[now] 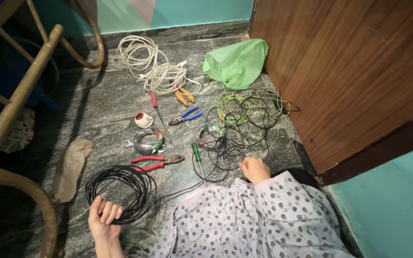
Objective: The person coils several wires by hand and uses pliers to manipulate them while organizing various tools on the floor.
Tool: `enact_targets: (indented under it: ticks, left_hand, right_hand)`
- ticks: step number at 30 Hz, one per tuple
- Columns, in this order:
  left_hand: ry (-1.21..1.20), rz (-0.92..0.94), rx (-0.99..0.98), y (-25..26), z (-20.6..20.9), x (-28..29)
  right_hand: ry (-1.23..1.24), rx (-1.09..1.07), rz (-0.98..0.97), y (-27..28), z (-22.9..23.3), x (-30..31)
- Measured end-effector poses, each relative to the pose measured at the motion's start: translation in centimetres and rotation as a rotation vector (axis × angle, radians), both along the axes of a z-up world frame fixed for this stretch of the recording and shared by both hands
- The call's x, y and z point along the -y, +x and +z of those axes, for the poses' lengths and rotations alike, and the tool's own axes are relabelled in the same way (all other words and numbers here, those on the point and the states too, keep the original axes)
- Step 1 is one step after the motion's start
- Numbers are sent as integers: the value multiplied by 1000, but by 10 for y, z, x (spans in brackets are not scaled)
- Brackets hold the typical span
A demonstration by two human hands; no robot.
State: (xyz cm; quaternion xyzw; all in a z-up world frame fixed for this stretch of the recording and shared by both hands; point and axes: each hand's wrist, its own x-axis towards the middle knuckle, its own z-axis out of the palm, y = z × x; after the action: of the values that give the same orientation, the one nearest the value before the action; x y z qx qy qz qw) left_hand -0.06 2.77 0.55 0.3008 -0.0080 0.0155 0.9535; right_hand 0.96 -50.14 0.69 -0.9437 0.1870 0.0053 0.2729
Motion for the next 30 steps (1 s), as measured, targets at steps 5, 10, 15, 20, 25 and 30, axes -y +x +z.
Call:
enact_targets:
  ticks: [5,10,15,20,25,30]
  left_hand:
    - [2,10,-30,-2,2,0]
    - [-18,-5,-37,-2,-1,-1]
    - [-59,-14,-2,-4,-12,-8]
    - [-60,-22,6,-4,-10,-11]
    - [-34,1,-14,-7,-4,-9]
    - [-57,-11,-9,-9,-3,-12]
  right_hand:
    - [65,285,140,22,29,-10]
    - [-21,380,372,60,42,-30]
    - [-29,391,539,117,66,-27]
    - [-221,167,695,178,4,-8]
    - [-475,69,779,206,-27,-11]
    - [-548,10,927,210,-15,-1]
